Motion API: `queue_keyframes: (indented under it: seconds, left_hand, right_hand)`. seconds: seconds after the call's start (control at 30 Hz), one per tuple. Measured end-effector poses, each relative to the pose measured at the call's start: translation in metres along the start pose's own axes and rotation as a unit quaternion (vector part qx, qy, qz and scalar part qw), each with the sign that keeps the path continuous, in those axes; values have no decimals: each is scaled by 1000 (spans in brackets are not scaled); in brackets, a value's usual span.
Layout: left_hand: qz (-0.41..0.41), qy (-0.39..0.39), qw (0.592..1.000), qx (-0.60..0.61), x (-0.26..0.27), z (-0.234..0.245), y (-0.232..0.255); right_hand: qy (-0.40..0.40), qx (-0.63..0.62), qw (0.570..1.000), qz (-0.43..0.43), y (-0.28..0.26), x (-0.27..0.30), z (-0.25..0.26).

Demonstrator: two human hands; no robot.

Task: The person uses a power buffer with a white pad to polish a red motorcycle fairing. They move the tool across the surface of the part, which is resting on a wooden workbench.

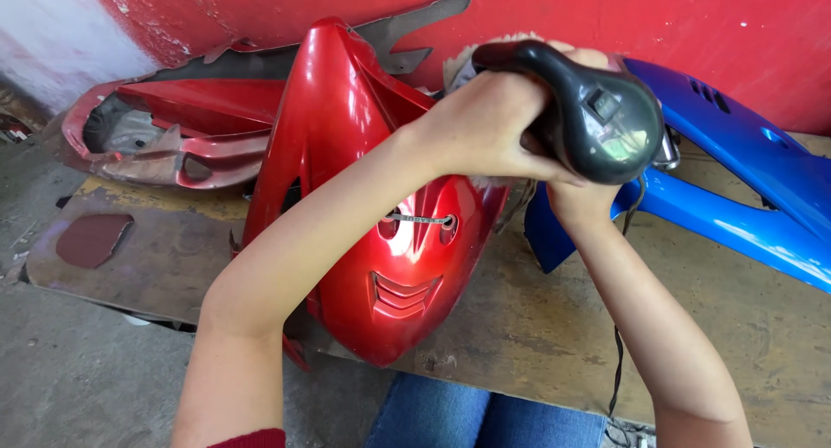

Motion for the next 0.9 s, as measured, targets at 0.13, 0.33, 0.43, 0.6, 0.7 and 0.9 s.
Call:
queue_keyframes:
  seconds: [0.13,0.33,0.43,0.6,0.7,0.9]
  left_hand:
    - [18,2,999,-34,9,18,8]
    - [25,45,998,-18,43,41,21]
    - [15,75,997,-20,58,58,18]
    - [13,130,991,-15,81,67,18]
    - [6,124,992,28,87,59,16]
    - [35,112,993,6,82,76,-7]
  right_hand:
    - [-23,10,1000,13,-36,-15,0]
    - [-29,31,996,78,-87,-40,-10]
    - [-20,80,987,137,-107,-58,-24]
    - [-53,30,986,156,-131,-59,-38]
    - [-63,7,986,156,-123,-53,-36]
    - [-52,24,986,159,-125,-79,-43]
Point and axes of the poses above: each hand's wrist, its own x-axis away from the middle knuckle, its own z-axis out of the back of the hand, y = z × x, the point moved 4 cm from there along -x, towards the middle knuckle, and after that the axes turned 9 degrees about -y, right-handed, at the moved point
